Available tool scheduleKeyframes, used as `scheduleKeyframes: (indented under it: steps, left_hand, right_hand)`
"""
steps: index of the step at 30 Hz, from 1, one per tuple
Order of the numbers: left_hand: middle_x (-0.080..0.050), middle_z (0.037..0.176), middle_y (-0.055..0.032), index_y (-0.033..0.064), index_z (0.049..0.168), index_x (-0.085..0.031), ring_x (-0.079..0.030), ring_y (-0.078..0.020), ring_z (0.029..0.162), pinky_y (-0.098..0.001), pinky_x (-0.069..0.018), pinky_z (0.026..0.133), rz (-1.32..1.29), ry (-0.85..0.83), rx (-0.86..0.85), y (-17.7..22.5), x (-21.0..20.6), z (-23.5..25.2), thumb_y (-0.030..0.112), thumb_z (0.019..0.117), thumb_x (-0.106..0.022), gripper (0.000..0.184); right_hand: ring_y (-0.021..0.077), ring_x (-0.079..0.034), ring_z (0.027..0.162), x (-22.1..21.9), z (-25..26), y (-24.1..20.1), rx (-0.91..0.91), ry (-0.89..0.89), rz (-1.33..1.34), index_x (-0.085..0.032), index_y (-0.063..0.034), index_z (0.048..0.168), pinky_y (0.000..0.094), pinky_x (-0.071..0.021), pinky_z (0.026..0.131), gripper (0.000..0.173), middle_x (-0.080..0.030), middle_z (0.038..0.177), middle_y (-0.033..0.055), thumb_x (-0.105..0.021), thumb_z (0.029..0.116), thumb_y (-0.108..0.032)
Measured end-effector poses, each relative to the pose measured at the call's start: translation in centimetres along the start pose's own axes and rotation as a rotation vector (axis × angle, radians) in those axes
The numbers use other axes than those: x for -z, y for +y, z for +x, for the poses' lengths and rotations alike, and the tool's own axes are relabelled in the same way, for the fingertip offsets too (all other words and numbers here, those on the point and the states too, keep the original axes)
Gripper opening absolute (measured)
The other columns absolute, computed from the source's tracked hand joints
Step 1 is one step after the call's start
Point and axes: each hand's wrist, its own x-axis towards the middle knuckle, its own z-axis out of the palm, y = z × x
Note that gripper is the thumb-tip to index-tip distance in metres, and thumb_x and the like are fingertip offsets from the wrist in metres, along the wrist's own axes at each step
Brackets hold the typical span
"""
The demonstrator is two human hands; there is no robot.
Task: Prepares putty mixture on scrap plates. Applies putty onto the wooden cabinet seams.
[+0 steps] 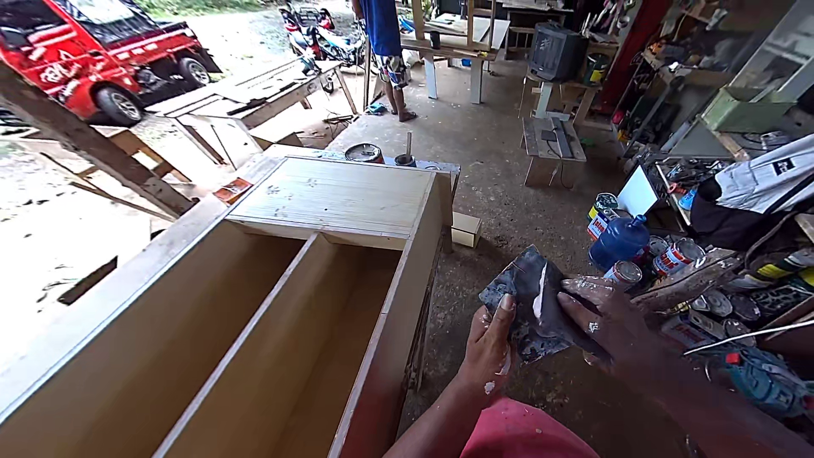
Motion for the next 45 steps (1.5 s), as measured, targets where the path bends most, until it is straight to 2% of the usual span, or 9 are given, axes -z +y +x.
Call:
scheduleKeyframes:
  steps: [9,14,17,19,22,29,35,38,45]
  left_hand:
    - [-0.074,0.100,-0.0006,0.0074,0.115,-0.064,-0.072,-0.0110,0.093,-0.0351,-0.0609,0.088,0.255,-0.067,-0.198,-0.6,0.9,0.6,0.031,0.1076,-0.051,0.028]
    - [-0.073,0.096,-0.0012,0.0040,0.112,-0.063,-0.072,-0.0108,0.089,-0.0339,-0.0611,0.085,0.341,-0.056,-0.137,0.0,2.5,1.8,0.024,0.1086,-0.046,0.026]
    - [-0.073,0.096,-0.0023,0.0045,0.114,-0.062,-0.072,-0.0115,0.088,-0.0335,-0.0609,0.084,0.259,-0.053,-0.031,0.4,3.4,2.0,0.025,0.1075,-0.049,0.025]
    - [-0.074,0.095,-0.0036,0.0052,0.113,-0.063,-0.073,-0.0121,0.087,-0.0327,-0.0616,0.082,0.160,-0.010,0.061,0.9,3.2,1.6,0.020,0.1062,-0.050,0.021]
    - [-0.076,0.092,-0.0052,0.0071,0.110,-0.064,-0.074,-0.0133,0.082,-0.0322,-0.0629,0.076,0.029,0.012,0.215,1.3,3.2,1.0,0.017,0.1053,-0.048,0.019]
    - [-0.077,0.094,-0.0075,0.0100,0.106,-0.070,-0.075,-0.0153,0.084,-0.0336,-0.0630,0.079,-0.091,-0.114,0.347,0.8,2.9,0.9,0.021,0.1023,-0.058,0.017]
    - [-0.075,0.092,-0.0068,0.0065,0.109,-0.065,-0.074,-0.0148,0.082,-0.0332,-0.0625,0.078,0.018,-0.027,0.382,0.0,4.9,0.6,0.015,0.1063,-0.044,0.023]
    - [-0.075,0.092,-0.0073,0.0055,0.111,-0.062,-0.074,-0.0158,0.082,-0.0341,-0.0627,0.078,0.017,0.045,0.345,0.3,4.9,0.7,0.015,0.1058,-0.045,0.020]
    - [-0.071,0.104,-0.0079,0.0019,0.124,-0.054,-0.071,-0.0147,0.097,-0.0351,-0.0593,0.089,0.159,0.115,0.186,-1.3,3.8,1.7,0.024,0.1120,-0.025,0.038]
  right_hand:
    - [0.0160,-0.062,0.103,-2.0,-0.3,-0.2,-0.181,0.099,0.048,-0.055,-0.0068,0.139,0.0250,-0.0533,0.092,0.037,-0.060,0.110,0.0132,-0.044,0.1095,-0.027]
    - [0.0244,-0.073,0.090,-0.5,0.3,-0.6,-0.315,-0.210,-0.012,-0.072,0.0016,0.113,0.0335,-0.0608,0.078,0.044,-0.072,0.107,0.0191,-0.045,0.1064,-0.032]
    - [0.0176,-0.067,0.087,2.7,1.5,1.5,-0.588,-0.530,0.302,-0.070,-0.0011,0.106,0.0371,-0.0579,0.078,0.039,-0.069,0.100,0.0106,-0.048,0.1058,-0.034]
    - [0.0055,-0.069,0.090,4.1,1.5,4.1,-0.790,-0.392,0.631,-0.071,-0.0078,0.113,0.0278,-0.0602,0.083,0.027,-0.072,0.100,-0.0006,-0.059,0.1014,-0.029]
    - [0.0071,-0.073,0.097,4.2,1.7,6.3,-0.740,-0.119,1.229,-0.074,-0.0213,0.115,0.0293,-0.0621,0.088,0.025,-0.077,0.106,-0.0047,-0.076,0.0907,-0.016]
    - [0.0087,-0.074,0.091,0.0,3.2,8.4,-0.761,-0.522,1.592,-0.075,-0.0174,0.107,0.0298,-0.0621,0.085,0.022,-0.078,0.100,-0.0004,-0.075,0.0869,-0.009]
    - [0.0122,-0.073,0.089,0.3,0.6,11.2,-0.906,-0.890,1.066,-0.068,-0.0074,0.114,0.0325,-0.0624,0.083,0.027,-0.075,0.100,0.0041,-0.073,0.0873,-0.008]
    - [0.0291,-0.069,0.100,-0.5,-0.1,11.4,-1.040,-1.065,0.461,-0.062,-0.0008,0.128,0.0510,-0.0545,0.094,0.035,-0.069,0.113,0.0194,-0.069,0.0953,-0.009]
    - [0.0354,-0.064,0.119,1.9,0.6,1.7,-0.786,-0.313,-0.007,-0.066,-0.0028,0.131,0.0572,-0.0526,0.100,0.035,-0.065,0.129,0.0190,-0.052,0.1021,-0.015]
